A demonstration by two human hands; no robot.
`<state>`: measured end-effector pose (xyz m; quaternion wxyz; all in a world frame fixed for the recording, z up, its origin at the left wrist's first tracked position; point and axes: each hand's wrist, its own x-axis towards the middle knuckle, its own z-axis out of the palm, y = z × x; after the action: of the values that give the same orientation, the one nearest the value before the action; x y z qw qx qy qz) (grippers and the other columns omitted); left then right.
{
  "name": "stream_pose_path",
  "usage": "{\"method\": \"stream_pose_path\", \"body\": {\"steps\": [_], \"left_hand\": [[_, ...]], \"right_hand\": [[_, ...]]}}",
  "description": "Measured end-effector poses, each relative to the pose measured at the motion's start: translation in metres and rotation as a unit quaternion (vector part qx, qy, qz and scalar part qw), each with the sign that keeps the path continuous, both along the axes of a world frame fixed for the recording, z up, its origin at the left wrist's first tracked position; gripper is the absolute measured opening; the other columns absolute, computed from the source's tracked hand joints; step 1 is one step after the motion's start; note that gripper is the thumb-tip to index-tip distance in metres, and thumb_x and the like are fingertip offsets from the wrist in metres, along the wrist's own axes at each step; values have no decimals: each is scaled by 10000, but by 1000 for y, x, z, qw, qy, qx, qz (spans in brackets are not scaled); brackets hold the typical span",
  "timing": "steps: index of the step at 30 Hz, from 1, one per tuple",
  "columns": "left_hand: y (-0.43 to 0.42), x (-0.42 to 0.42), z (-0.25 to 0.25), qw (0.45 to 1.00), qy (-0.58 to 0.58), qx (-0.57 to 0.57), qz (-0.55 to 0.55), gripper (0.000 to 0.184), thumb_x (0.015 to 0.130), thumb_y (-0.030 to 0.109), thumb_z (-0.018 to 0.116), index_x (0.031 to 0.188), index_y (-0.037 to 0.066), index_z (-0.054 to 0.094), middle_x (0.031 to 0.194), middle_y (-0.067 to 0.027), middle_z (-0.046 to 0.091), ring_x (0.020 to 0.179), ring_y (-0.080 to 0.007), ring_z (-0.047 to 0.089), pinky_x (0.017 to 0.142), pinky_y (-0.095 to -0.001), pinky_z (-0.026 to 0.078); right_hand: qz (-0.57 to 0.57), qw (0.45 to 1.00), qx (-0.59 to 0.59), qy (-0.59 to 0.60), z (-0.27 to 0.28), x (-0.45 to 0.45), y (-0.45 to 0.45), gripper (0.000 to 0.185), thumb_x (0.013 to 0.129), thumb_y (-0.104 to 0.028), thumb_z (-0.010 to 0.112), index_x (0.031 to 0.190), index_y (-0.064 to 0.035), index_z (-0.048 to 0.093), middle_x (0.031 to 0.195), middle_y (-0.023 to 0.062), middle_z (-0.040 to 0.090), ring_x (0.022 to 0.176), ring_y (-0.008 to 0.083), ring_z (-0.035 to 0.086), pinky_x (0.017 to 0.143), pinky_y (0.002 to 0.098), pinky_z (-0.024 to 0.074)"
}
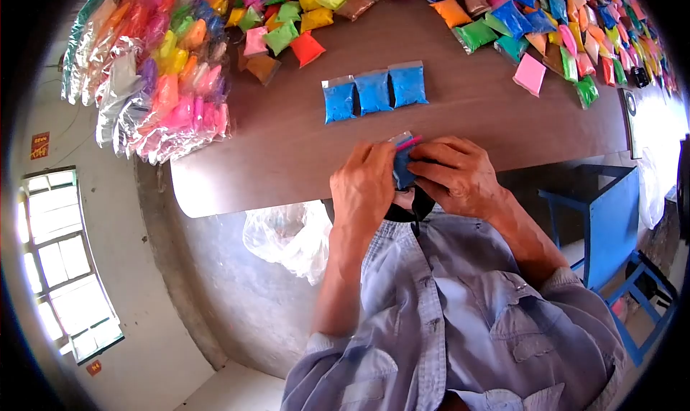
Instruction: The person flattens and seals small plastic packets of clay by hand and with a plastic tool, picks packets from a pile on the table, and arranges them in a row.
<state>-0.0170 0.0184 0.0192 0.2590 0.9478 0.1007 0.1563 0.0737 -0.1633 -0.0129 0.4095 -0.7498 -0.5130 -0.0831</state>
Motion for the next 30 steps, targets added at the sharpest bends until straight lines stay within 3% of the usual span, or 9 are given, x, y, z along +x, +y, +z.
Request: {"method": "stream_pose_path", "body": {"steps": [10,13,16,20,22,23,27,30], "left_hand": [[10,6,8,999,28,17,11,50,980,112,674,1001,85,710,967,-118,685,862,-372,697,727,-471,563],[-2,-6,13,1000,-12,-24,-4,79,966,92,692,1014,60,747,975,-133,722,850,-371,713,742,-443,560],[-3,-13,9,998,42,-34,12,68,954,73,702,1002,50,746,982,-141,728,856,-366,718,748,-439,562],[19,-15,-1,998,7,15,60,67,936,46,718,996,32,745,951,-147,725,814,-354,711,732,-434,560],[24,-18,2,996,13,-32,78,62,974,101,680,999,64,723,960,-146,706,849,-386,701,735,-460,557],[22,-20,4,995,7,-43,86,65,931,33,725,990,26,748,938,-159,722,795,-338,710,719,-402,550],[0,-29,3,994,-39,-99,35,90,920,14,728,1009,22,738,922,-159,719,810,-345,715,724,-405,555],[-4,-32,-1,996,-2,-76,52,90,923,18,727,1011,29,738,934,-163,724,821,-352,716,733,-416,557]], "right_hand": [[-6,1000,-5,0,0,-1,-3,280,733,-99,853,1006,-81,794,1128,50,740,1015,239,725,864,384,605],[-9,1000,-5,-3,-1,-2,-2,273,742,-102,853,1008,-84,792,1140,52,736,1029,241,723,876,390,602],[-10,1000,-10,2,-3,-3,-1,268,752,-102,851,1013,-88,793,1157,49,732,1035,244,719,885,396,600],[-3,1000,-18,0,-4,-3,-2,275,757,-104,852,1026,-92,792,1165,42,727,1037,248,714,886,398,599],[-2,1000,-20,4,-2,-3,-2,277,762,-106,850,1031,-92,787,1156,39,727,1021,248,715,883,396,599],[-3,1000,-20,4,-2,-3,-2,277,762,-106,850,1031,-92,787,1156,39,727,1021,248,715,883,396,599],[-8,1000,-11,3,-2,-4,-1,281,763,-109,853,1035,-94,781,1154,36,727,1013,243,719,884,394,599],[-9,1000,-6,-5,-3,-3,1,286,761,-109,856,1036,-96,780,1153,34,726,1013,240,722,889,393,599]]}}
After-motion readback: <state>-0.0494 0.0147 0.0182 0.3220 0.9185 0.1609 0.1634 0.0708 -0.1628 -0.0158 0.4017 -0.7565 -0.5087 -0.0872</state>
